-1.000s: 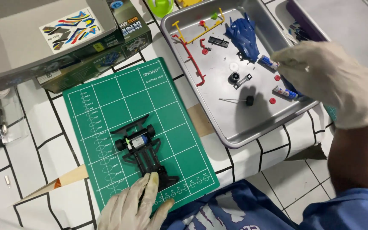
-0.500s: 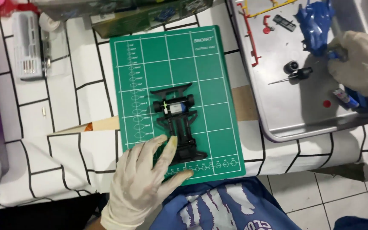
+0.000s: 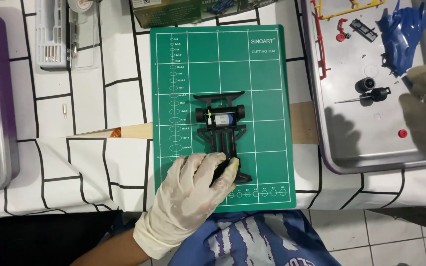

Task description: Assembling a mini 4WD toy car chassis, including motor, gear, and battery installation

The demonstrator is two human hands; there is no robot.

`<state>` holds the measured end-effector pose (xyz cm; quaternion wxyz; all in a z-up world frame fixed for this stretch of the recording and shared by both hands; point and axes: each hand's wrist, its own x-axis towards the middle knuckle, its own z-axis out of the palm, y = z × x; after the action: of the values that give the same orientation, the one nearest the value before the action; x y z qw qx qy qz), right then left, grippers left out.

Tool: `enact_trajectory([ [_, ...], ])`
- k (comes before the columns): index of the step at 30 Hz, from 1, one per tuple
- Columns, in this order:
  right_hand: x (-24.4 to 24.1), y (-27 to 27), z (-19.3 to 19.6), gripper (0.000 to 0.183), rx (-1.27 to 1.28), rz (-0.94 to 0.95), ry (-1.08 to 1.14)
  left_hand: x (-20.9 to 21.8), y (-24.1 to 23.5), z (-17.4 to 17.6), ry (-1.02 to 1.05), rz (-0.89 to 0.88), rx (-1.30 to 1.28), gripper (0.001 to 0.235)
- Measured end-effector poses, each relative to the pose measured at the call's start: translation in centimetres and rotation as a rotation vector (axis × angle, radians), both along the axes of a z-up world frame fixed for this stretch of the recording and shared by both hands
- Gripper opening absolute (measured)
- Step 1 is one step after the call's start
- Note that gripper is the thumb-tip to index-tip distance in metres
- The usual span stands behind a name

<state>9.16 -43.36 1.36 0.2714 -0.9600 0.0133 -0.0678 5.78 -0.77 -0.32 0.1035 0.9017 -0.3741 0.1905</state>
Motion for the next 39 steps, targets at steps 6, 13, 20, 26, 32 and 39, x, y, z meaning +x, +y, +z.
enact_trajectory([
  [6,-4.4,5.2,1.5,0.022,-0.079,0.27,-0.192,0.8,-0.7,1.1,-0.109,0.019,-0.036,0.031],
  [13,-6.6,11.6,2.2,0.043,-0.462,0.256,0.215,0.9,0.0,0.7,-0.023,-0.046,-0.024,0.042],
  [20,-4.2,18.8,-2.4,0.045,-0.092,0.545,0.059,0.0,-0.7,1.2,-0.02,0.01,-0.016,0.013],
  [26,-3.5,20.7,-1.7,0.026,0.901,0.312,0.284,-0.8,0.5,-0.3,-0.017,-0.013,-0.028,0.037],
  [32,-3.7,20.5,-2.8,0.007,1.757,0.035,0.65,-0.1,1.1,1.0,0.027,-0.002,-0.155,0.028],
  [39,-3.3,19.1,-3.9,0.027,-0.192,0.694,-0.171,0.2,2.0,1.8,0.179,0.06,-0.249,0.038],
])
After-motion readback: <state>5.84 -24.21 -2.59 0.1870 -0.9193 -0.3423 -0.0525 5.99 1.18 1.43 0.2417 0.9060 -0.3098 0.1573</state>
